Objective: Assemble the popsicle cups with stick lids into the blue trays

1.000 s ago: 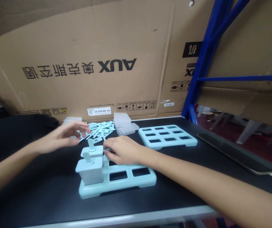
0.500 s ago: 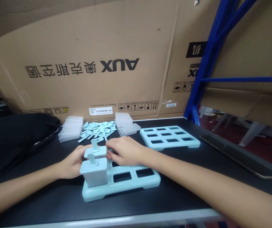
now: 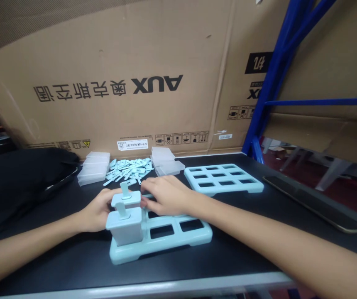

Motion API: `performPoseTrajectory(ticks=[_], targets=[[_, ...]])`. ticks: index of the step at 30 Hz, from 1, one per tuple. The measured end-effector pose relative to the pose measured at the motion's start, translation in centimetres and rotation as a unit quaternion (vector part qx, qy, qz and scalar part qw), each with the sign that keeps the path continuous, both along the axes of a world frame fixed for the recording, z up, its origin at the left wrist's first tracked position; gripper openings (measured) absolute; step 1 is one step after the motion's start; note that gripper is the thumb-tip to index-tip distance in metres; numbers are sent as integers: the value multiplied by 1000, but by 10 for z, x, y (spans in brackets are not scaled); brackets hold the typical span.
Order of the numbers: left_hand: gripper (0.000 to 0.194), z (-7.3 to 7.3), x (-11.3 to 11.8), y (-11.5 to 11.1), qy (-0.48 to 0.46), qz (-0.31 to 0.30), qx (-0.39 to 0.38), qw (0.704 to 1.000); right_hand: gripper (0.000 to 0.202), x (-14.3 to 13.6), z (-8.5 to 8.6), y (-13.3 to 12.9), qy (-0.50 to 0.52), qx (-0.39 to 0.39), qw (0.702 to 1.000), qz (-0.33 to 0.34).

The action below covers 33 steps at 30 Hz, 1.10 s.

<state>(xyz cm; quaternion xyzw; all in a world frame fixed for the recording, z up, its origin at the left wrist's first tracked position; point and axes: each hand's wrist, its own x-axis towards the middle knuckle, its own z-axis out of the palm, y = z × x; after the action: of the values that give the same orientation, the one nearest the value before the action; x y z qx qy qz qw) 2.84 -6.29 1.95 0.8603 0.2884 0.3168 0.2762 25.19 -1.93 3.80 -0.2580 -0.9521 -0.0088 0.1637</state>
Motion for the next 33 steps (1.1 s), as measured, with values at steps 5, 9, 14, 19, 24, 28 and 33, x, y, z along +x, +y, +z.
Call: performPoseTrajectory(ticks=[5, 9, 14, 19, 24, 28, 33], targets=[[34, -1, 2, 3, -27, -32, -35, 998, 39, 28, 19, 29, 110, 148, 954, -234], [34, -1, 3, 3, -31, -42, -44, 998, 68, 59, 19, 56, 83, 125, 922, -357], [34, 0, 2, 3, -25, -43, -47, 998, 87, 61, 4, 64, 42, 25, 920, -390], [31, 0, 3, 4, -22, -50, -55, 997, 85, 48, -3, 64, 32, 15, 924, -380], [30, 0, 3, 4, -20, -48, -50, 997, 72, 46, -7, 68, 26, 17, 942, -333], [32, 2, 3, 4, -11, -46, -37, 998, 73, 44, -7, 65, 21, 37, 946, -322], [31, 3, 4, 4, -6, -46, -42, 998, 72, 37, -8, 62, 6, 77, 948, -309]])
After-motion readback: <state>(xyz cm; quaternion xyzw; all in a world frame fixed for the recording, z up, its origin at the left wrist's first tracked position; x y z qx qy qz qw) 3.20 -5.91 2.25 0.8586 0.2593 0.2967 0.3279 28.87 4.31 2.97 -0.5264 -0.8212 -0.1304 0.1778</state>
